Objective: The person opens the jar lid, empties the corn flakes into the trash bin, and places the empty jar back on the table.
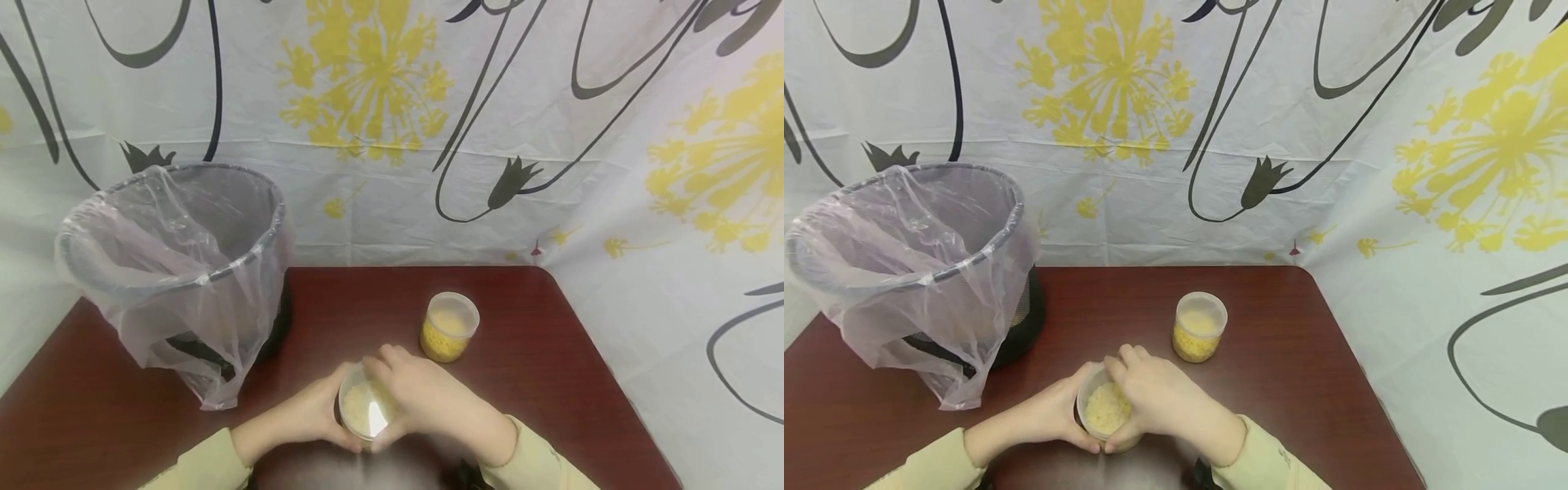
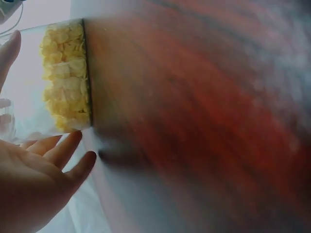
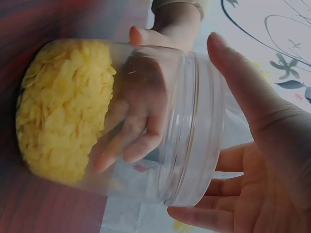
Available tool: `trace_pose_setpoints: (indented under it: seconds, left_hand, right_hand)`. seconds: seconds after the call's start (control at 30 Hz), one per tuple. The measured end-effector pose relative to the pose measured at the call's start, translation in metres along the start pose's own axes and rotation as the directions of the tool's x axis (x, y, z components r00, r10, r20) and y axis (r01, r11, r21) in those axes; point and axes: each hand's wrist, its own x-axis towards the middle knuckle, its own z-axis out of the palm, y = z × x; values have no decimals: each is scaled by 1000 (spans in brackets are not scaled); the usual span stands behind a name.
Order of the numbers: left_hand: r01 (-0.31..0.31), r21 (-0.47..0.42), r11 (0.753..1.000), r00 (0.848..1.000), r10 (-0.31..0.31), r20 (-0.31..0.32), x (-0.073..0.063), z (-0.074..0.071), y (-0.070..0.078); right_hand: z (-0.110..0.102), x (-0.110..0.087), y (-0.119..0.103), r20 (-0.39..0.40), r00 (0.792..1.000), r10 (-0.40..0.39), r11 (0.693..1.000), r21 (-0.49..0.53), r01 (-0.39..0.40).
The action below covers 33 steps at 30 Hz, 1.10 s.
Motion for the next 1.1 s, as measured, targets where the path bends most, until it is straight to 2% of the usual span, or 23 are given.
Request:
trace_pose_setpoints:
  seconds: [0.23, 0.4, 0.83, 1.1]
  left_hand:
    - [-17, -36, 999, 999, 18, 41, 2, -2, -3]
    - [-37, -55, 998, 999, 39, 35, 6, -2, -5]
    - [-81, 55, 995, 996, 79, 34, 13, -4, -6]
    - [-90, 43, 995, 995, 88, 40, 14, -4, -8]
  right_hand:
    - [3, 4, 5, -10, 999, -50, 997, -67, 49]
    - [5, 6, 9, -44, 995, -91, 992, -90, 87]
    - [4, 8, 14, 12, 991, -134, 989, -64, 134]
    - [4, 7, 15, 21, 984, -174, 983, -57, 175]
